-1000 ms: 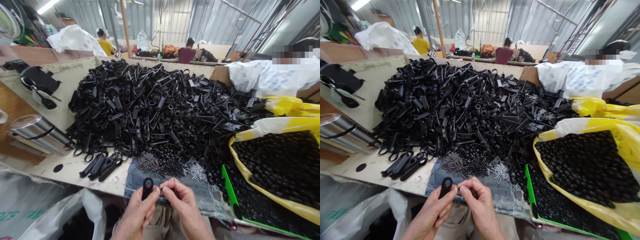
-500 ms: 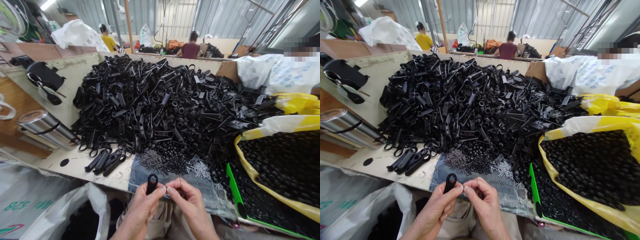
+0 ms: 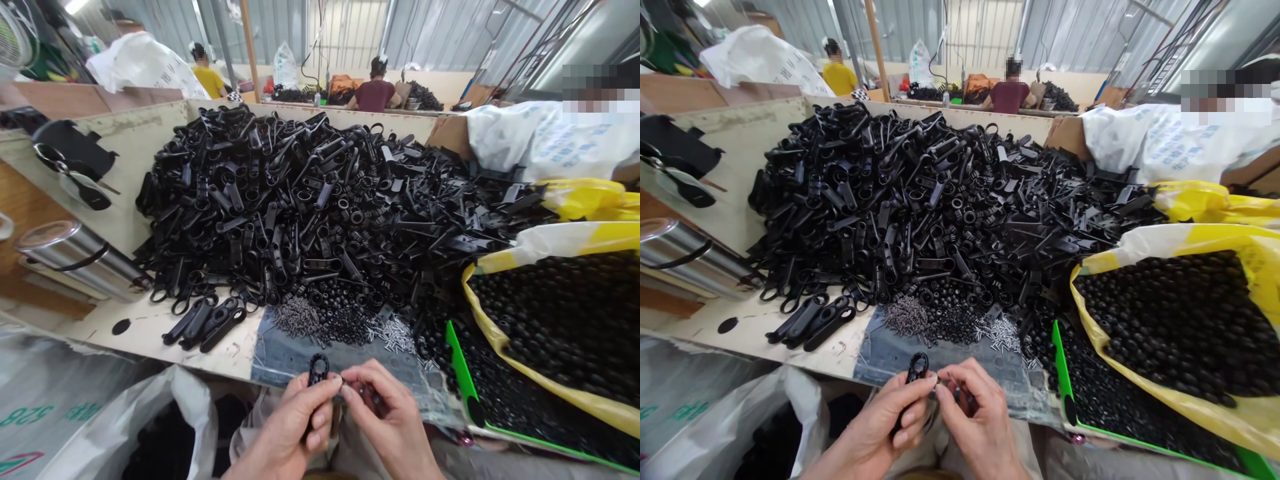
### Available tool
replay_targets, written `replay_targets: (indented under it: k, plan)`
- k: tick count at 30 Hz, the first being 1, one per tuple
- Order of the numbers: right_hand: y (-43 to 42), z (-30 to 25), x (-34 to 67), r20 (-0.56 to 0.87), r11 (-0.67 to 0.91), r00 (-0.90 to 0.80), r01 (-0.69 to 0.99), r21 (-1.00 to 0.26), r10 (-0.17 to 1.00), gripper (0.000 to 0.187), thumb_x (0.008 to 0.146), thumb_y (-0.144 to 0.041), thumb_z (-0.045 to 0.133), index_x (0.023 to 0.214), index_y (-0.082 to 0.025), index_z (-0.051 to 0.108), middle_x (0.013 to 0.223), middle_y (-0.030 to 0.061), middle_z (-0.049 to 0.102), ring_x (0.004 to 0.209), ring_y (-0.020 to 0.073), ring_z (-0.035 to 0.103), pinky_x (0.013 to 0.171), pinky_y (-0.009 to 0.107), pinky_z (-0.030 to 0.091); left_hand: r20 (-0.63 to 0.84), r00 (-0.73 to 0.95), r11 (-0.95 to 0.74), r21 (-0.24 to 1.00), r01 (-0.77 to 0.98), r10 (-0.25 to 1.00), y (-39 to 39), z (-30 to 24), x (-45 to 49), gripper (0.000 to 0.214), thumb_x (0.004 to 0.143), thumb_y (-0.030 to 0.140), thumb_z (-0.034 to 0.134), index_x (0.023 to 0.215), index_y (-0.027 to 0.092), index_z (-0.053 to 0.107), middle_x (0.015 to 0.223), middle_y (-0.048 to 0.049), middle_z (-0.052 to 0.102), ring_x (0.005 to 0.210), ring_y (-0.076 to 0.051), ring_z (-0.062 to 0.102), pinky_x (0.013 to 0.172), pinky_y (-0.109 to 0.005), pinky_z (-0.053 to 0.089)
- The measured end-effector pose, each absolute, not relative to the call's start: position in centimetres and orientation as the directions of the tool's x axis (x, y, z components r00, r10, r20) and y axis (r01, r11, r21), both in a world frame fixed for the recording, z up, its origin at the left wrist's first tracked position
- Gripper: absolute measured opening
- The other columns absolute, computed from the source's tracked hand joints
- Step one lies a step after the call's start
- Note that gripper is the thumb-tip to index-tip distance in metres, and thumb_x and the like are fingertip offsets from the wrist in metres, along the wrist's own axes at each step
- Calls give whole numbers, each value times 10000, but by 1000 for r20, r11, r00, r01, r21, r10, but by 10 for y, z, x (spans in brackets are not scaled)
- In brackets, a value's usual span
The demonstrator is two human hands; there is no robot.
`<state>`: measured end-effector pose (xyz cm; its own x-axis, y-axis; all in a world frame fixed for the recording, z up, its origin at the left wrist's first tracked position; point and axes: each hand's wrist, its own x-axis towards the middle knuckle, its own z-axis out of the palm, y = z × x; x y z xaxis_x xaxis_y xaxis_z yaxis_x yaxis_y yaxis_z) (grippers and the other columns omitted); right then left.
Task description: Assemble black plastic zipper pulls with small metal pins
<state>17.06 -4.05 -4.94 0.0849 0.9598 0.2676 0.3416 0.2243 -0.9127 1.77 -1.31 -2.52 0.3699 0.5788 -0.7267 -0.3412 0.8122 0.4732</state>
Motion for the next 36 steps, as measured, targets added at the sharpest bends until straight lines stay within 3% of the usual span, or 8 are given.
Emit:
replay_targets:
  k: [3, 6, 11, 16, 22, 30, 33, 36]
  plan:
    - [-41, -50, 171, 269, 217, 97, 364, -906, 958, 72, 911, -227, 679, 909, -211, 749, 739, 1, 656, 565, 131, 593, 489, 205, 447, -713, 393, 813, 482, -328, 581, -16, -28, 17, 568, 527, 518, 943, 768, 213, 528, 399, 129, 443, 328, -13, 254, 433, -213, 119]
    - [-40, -48, 174, 264, 210, 107, 360, -909, 959, 82, 909, -224, 657, 895, -211, 737, 718, -8, 628, 538, 124, 569, 471, 204, 439, -684, 462, 825, 474, -307, 564, -18, -26, 13, 417, 629, 366, 830, 930, 207, 589, 445, 104, 508, 349, -39, 317, 456, -220, 184]
    - [-37, -44, 176, 297, 288, -41, 395, -872, 954, 106, 907, -188, 643, 946, -217, 737, 716, -7, 614, 554, 131, 548, 479, 219, 417, -652, 494, 811, 533, -243, 576, -23, -25, 5, 415, 643, 261, 748, 1019, 206, 582, 605, 57, 612, 426, -59, 430, 492, -227, 233]
    - [-33, -48, 175, 357, 381, -144, 459, -802, 923, 133, 924, -165, 635, 1010, -214, 724, 731, -11, 602, 565, 129, 530, 514, 233, 410, -645, 432, 771, 583, -256, 631, -26, -33, 3, 674, 638, 297, 797, 1263, 194, 565, 704, 35, 652, 483, -80, 469, 522, -233, 276]
    - [-36, -50, 174, 348, 382, -162, 481, -789, 923, 129, 968, -178, 612, 1023, -229, 718, 775, -1, 642, 593, 133, 578, 539, 228, 450, -513, 401, 612, 772, -172, 759, -23, -31, 1, 383, 795, 440, 756, 1055, 166, 686, 711, 13, 605, 591, -111, 496, 593, -246, 356]
    - [-40, -47, 166, 470, 503, -212, 547, -669, 857, 246, 989, -108, 526, 1111, -211, 713, 750, 20, 679, 601, 142, 658, 514, 214, 475, -448, 399, 463, 884, 64, 800, -22, -35, -4, 545, 896, 713, 583, 1013, 184, 639, 678, 40, 525, 532, -94, 376, 509, -235, 291]
    - [-45, -42, 167, 472, 531, -272, 604, -595, 839, 296, 1019, -142, 498, 1238, -229, 677, 788, 27, 704, 617, 158, 685, 540, 231, 505, -451, 407, 482, 876, 30, 794, -23, -42, -9, 575, 864, 743, 603, 1017, 189, 631, 650, 72, 456, 524, -85, 312, 476, -221, 246]
    - [-53, -35, 172, 405, 456, -235, 631, -628, 884, 287, 1059, -278, 505, 1336, -271, 583, 945, 47, 750, 755, 193, 739, 643, 253, 561, -451, 400, 493, 870, -2, 798, -22, -43, -12, 606, 853, 746, 616, 1090, 188, 635, 650, 81, 422, 546, -91, 301, 471, -215, 230]
